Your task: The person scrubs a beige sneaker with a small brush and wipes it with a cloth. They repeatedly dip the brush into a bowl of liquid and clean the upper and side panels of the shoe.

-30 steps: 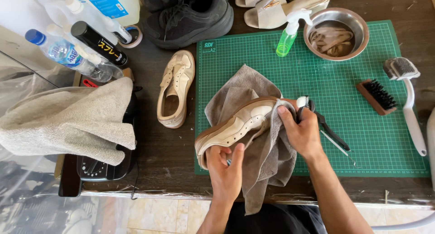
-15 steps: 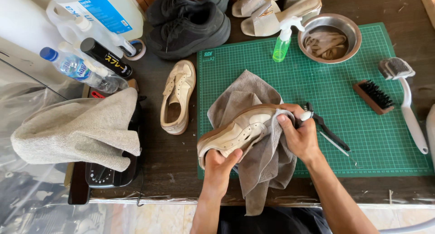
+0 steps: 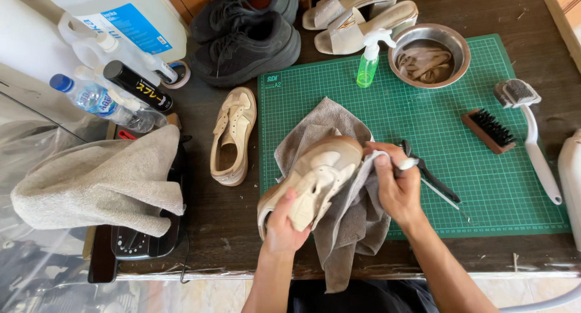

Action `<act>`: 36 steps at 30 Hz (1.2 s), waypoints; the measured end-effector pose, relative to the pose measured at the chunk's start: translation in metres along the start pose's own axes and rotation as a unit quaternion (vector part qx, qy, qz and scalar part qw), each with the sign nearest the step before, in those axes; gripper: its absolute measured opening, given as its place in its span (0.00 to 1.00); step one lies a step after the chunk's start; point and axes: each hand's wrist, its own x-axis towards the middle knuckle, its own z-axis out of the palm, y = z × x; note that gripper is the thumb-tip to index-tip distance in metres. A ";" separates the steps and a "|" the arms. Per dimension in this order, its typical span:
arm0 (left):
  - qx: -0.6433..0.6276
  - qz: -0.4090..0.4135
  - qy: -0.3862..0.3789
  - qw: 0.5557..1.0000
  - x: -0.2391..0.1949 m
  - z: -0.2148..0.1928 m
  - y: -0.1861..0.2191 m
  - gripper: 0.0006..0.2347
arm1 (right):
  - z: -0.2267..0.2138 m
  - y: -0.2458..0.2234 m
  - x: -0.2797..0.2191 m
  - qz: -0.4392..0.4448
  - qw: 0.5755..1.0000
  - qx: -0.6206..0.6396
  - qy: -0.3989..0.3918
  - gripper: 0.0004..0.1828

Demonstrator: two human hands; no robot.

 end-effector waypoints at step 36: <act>-0.058 -0.082 0.070 0.992 0.012 0.036 0.002 0.29 | 0.004 0.002 -0.047 -0.134 0.933 -0.283 -0.177 0.28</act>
